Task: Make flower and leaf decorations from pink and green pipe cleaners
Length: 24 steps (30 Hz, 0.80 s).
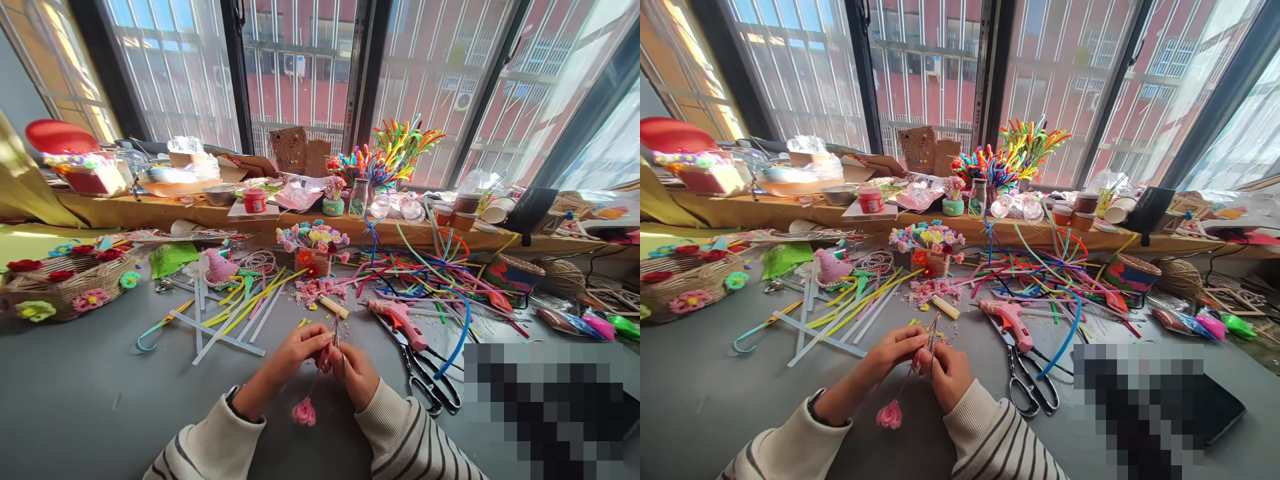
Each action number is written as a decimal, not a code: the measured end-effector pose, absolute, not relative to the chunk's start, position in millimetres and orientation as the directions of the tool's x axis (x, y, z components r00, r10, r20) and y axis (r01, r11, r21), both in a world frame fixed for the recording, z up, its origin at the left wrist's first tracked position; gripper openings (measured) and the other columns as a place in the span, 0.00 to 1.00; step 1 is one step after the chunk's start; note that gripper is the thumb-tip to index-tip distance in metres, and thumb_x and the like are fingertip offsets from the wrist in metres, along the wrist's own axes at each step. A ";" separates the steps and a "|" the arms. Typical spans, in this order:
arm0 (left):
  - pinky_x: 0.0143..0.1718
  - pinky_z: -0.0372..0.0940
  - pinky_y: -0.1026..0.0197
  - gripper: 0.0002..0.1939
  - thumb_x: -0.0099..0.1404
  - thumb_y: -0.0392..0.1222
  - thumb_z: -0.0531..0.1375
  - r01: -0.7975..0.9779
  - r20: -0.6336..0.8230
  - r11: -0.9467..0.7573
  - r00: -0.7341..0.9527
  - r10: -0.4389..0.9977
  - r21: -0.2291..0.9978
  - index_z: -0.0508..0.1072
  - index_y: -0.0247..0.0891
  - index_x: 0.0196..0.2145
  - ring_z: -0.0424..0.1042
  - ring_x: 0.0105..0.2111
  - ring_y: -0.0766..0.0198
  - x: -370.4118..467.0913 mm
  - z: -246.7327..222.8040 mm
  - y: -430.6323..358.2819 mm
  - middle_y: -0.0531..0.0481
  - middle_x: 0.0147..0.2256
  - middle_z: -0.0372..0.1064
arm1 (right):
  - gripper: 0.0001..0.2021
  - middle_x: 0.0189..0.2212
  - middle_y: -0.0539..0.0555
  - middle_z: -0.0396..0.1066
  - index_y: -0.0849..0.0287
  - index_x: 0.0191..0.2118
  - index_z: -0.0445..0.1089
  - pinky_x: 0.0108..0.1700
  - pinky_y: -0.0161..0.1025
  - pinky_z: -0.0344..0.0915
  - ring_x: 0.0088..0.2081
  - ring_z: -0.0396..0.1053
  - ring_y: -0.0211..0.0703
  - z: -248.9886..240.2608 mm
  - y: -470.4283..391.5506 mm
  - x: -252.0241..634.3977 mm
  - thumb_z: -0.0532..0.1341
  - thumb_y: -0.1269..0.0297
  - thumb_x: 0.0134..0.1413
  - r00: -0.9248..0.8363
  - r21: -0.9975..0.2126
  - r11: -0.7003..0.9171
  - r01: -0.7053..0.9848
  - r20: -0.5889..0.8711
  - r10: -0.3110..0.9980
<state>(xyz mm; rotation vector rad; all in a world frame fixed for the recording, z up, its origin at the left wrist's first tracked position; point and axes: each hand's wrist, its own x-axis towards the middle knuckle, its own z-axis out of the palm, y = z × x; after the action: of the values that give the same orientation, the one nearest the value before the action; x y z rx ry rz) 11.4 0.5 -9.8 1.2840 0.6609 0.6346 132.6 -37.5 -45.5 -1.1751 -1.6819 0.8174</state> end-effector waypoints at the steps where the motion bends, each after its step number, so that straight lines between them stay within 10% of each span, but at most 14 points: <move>1: 0.23 0.56 0.66 0.12 0.50 0.45 0.54 -0.063 -0.089 0.174 0.662 0.744 0.983 0.60 0.34 0.19 0.58 0.17 0.72 11.6 -8.5 -0.4 0.56 0.15 0.57 | 0.26 0.15 0.48 0.55 0.62 0.19 0.60 0.22 0.31 0.51 0.18 0.52 0.32 -44.2 -38.2 133.0 0.40 0.46 0.47 -0.140 -0.875 0.328 0.355 0.297 0.945; 24: 0.23 0.54 0.67 0.12 0.52 0.45 0.52 -0.010 -0.083 0.116 0.643 0.762 0.993 0.59 0.34 0.19 0.57 0.18 0.72 11.1 -12.8 1.3 0.56 0.16 0.55 | 0.25 0.15 0.49 0.57 0.62 0.18 0.60 0.23 0.31 0.53 0.19 0.53 0.33 -43.0 -41.1 137.3 0.41 0.47 0.47 -0.131 -0.856 0.310 0.414 0.281 0.951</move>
<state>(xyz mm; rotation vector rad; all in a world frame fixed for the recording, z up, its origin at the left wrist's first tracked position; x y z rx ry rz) 11.1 1.3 -12.8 1.3499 0.7025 0.6386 137.3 -41.1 -43.0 -1.2425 -1.7074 0.7746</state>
